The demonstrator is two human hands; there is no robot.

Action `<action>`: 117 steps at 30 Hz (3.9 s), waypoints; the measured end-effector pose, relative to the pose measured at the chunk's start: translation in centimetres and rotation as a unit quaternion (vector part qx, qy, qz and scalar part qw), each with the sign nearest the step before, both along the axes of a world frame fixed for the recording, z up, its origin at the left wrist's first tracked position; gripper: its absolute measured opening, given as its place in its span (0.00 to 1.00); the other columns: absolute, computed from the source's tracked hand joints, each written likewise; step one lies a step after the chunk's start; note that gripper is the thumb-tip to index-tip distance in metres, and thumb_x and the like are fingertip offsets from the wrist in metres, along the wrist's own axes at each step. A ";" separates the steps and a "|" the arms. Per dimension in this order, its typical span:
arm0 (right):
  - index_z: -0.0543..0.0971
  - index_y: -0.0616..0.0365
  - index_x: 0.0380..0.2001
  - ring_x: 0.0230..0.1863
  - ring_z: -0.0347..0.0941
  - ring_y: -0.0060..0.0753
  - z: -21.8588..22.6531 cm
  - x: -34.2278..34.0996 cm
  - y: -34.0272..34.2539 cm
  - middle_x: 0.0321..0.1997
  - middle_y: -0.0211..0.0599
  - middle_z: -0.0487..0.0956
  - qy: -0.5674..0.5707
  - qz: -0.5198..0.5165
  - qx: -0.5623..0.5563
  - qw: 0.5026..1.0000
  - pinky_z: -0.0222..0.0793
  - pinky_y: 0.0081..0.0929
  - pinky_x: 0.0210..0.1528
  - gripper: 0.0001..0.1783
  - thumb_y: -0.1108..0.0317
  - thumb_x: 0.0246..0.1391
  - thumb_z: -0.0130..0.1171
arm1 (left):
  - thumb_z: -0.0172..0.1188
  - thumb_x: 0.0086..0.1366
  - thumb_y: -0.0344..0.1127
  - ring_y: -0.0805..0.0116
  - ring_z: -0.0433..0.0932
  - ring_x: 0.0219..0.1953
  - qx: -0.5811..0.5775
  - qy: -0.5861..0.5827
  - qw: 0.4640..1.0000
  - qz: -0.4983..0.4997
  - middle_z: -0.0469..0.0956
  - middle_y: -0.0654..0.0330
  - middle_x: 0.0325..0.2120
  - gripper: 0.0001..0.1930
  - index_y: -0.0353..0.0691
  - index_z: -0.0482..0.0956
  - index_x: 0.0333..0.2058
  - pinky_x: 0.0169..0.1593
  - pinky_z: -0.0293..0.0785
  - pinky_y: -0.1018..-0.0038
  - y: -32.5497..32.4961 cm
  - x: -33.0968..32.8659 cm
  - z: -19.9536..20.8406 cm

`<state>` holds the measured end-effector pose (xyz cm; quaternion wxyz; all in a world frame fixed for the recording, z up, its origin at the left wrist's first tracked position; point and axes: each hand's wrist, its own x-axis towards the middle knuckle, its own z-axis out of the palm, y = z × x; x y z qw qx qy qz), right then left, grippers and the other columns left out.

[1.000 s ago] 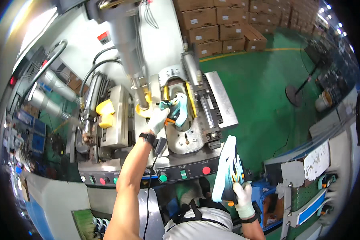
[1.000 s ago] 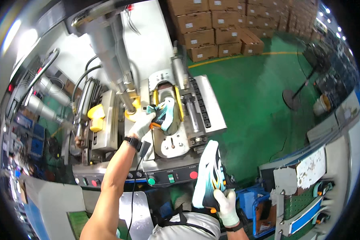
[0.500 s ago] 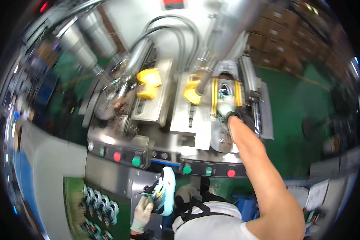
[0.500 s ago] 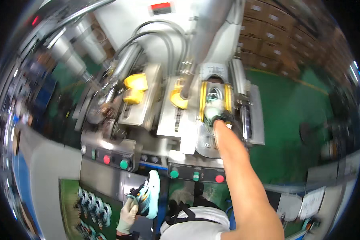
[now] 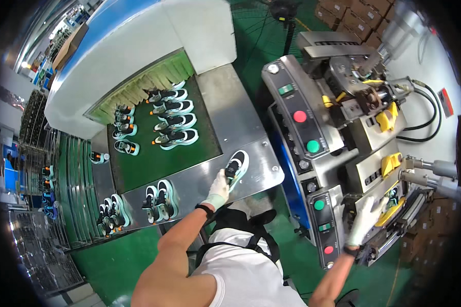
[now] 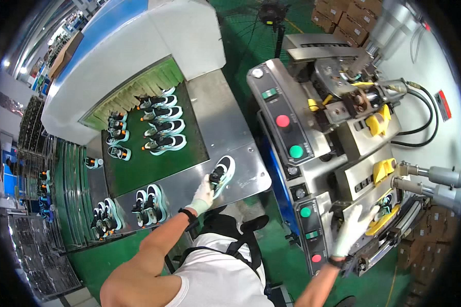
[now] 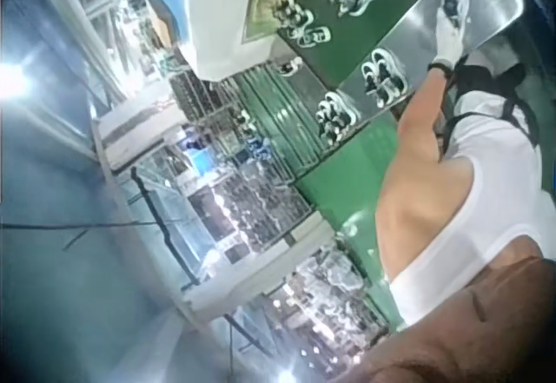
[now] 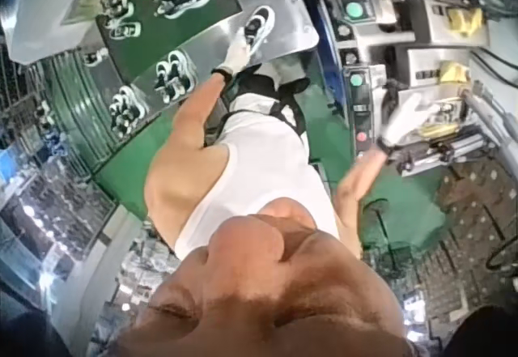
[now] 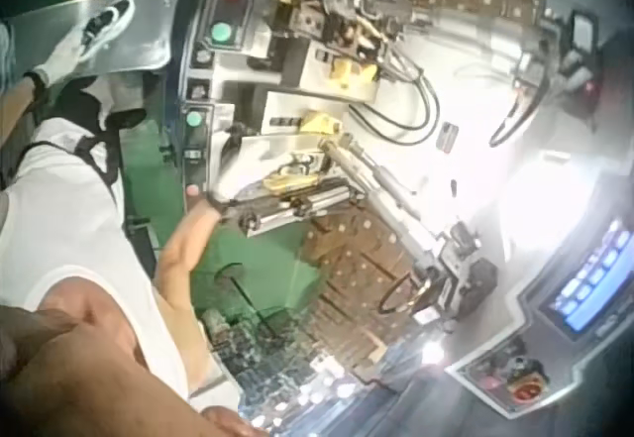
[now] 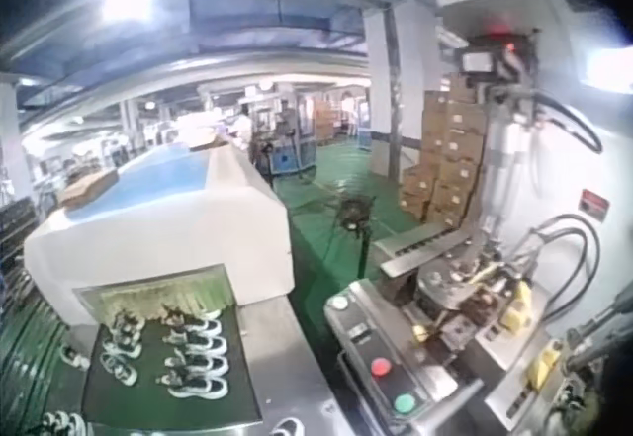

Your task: The person picks up shoes from a table, places them into a machine, and presses buttons. They then remove the shoes from the machine and place them onto a conveyor belt.

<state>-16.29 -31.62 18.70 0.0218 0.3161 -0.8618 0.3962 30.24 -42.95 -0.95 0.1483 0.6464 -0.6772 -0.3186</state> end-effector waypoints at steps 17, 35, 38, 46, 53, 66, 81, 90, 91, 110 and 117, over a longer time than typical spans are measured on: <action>0.51 0.69 0.70 0.76 0.43 0.58 -15.5 22.0 4.4 0.74 0.66 0.48 -0.037 0.086 0.295 0.951 0.40 0.40 0.76 0.51 0.68 0.49 0.68 | 0.74 0.49 0.43 0.47 0.75 0.50 0.014 -0.249 0.934 -0.256 0.73 0.48 0.48 0.31 0.38 0.72 0.50 0.52 0.75 0.56 -26.6 20.8 -0.9; 0.68 0.67 0.61 0.58 0.75 0.44 -7.0 31.2 -6.9 0.59 0.51 0.75 -0.671 0.224 -0.041 0.705 0.69 0.38 0.63 0.29 0.57 0.66 0.56 | 0.72 0.48 0.46 0.66 0.77 0.52 0.192 0.368 0.885 -0.211 0.79 0.50 0.49 0.38 0.29 0.74 0.55 0.58 0.71 0.72 -15.0 9.1 16.6; 0.70 0.66 0.59 0.53 0.78 0.52 -2.0 32.5 -9.6 0.53 0.55 0.78 -0.811 0.221 -0.088 0.535 0.75 0.49 0.54 0.27 0.54 0.67 0.50 | 0.70 0.49 0.34 0.67 0.74 0.54 0.290 0.505 0.751 -0.313 0.77 0.55 0.52 0.37 0.30 0.70 0.59 0.61 0.67 0.72 -13.6 3.6 20.0; 0.62 0.56 0.68 0.62 0.69 0.30 -3.2 21.4 -4.6 0.65 0.33 0.72 -0.758 0.202 -0.374 0.495 0.66 0.32 0.65 0.40 0.52 0.59 0.64 | 0.62 0.60 0.26 0.59 0.70 0.63 0.115 0.479 0.796 -0.351 0.71 0.50 0.59 0.30 0.29 0.67 0.62 0.65 0.67 0.63 -14.5 -11.0 24.1; 0.62 0.60 0.67 0.51 0.78 0.28 -0.8 11.7 2.7 0.56 0.36 0.78 -0.673 0.159 -0.411 0.594 0.77 0.24 0.46 0.47 0.76 0.40 0.68 | 0.59 0.67 0.27 0.61 0.74 0.59 0.127 0.417 0.851 -0.293 0.74 0.49 0.56 0.24 0.29 0.68 0.60 0.62 0.71 0.68 -13.4 -18.5 21.4; 0.69 0.61 0.62 0.56 0.77 0.43 -1.4 8.7 1.2 0.58 0.44 0.78 -0.674 0.124 -0.536 0.493 0.73 0.45 0.61 0.38 0.60 0.50 0.71 | 0.57 0.67 0.25 0.62 0.75 0.58 0.123 0.372 0.875 -0.285 0.75 0.50 0.55 0.22 0.28 0.68 0.59 0.61 0.71 0.70 -12.8 -22.2 20.4; 0.69 0.64 0.61 0.53 0.79 0.43 0.2 10.9 -0.6 0.55 0.47 0.80 -0.679 0.131 -0.529 0.491 0.76 0.42 0.58 0.36 0.63 0.52 0.70 | 0.57 0.67 0.26 0.57 0.72 0.60 0.140 0.390 0.880 -0.231 0.68 0.43 0.60 0.31 0.31 0.56 0.66 0.60 0.71 0.69 -15.4 -18.1 18.7; 0.67 0.65 0.62 0.53 0.79 0.41 2.6 10.7 -1.9 0.56 0.46 0.79 -0.663 0.109 -0.525 0.523 0.77 0.41 0.57 0.37 0.66 0.51 0.70 | 0.55 0.69 0.27 0.54 0.70 0.62 -0.008 0.412 0.852 -0.323 0.67 0.41 0.61 0.31 0.30 0.54 0.67 0.65 0.66 0.65 -23.0 -27.9 24.1; 0.66 0.66 0.63 0.54 0.79 0.41 2.8 10.5 -2.1 0.56 0.46 0.78 -0.662 0.120 -0.530 0.516 0.77 0.41 0.56 0.37 0.68 0.52 0.68 | 0.54 0.69 0.27 0.53 0.69 0.63 -0.012 0.407 0.850 -0.335 0.67 0.41 0.61 0.31 0.29 0.54 0.67 0.65 0.66 0.65 -24.8 -29.9 23.9; 0.62 0.62 0.67 0.58 0.72 0.33 5.0 9.6 -1.8 0.61 0.37 0.74 -0.585 0.000 -0.451 0.674 0.68 0.34 0.61 0.44 0.71 0.48 0.70 | 0.60 0.65 0.46 0.45 0.78 0.52 -0.136 0.013 0.895 -0.426 0.78 0.38 0.47 0.29 0.28 0.70 0.57 0.54 0.73 0.62 -44.1 -53.2 14.8; 0.62 0.61 0.67 0.56 0.75 0.35 6.4 8.3 -6.5 0.58 0.40 0.75 -0.584 0.020 -0.426 0.691 0.74 0.35 0.57 0.44 0.69 0.47 0.71 | 0.55 0.70 0.46 0.64 0.79 0.31 -0.027 0.125 0.907 -0.402 0.82 0.54 0.28 0.21 0.27 0.81 0.41 0.38 0.75 0.68 -41.5 -44.9 21.8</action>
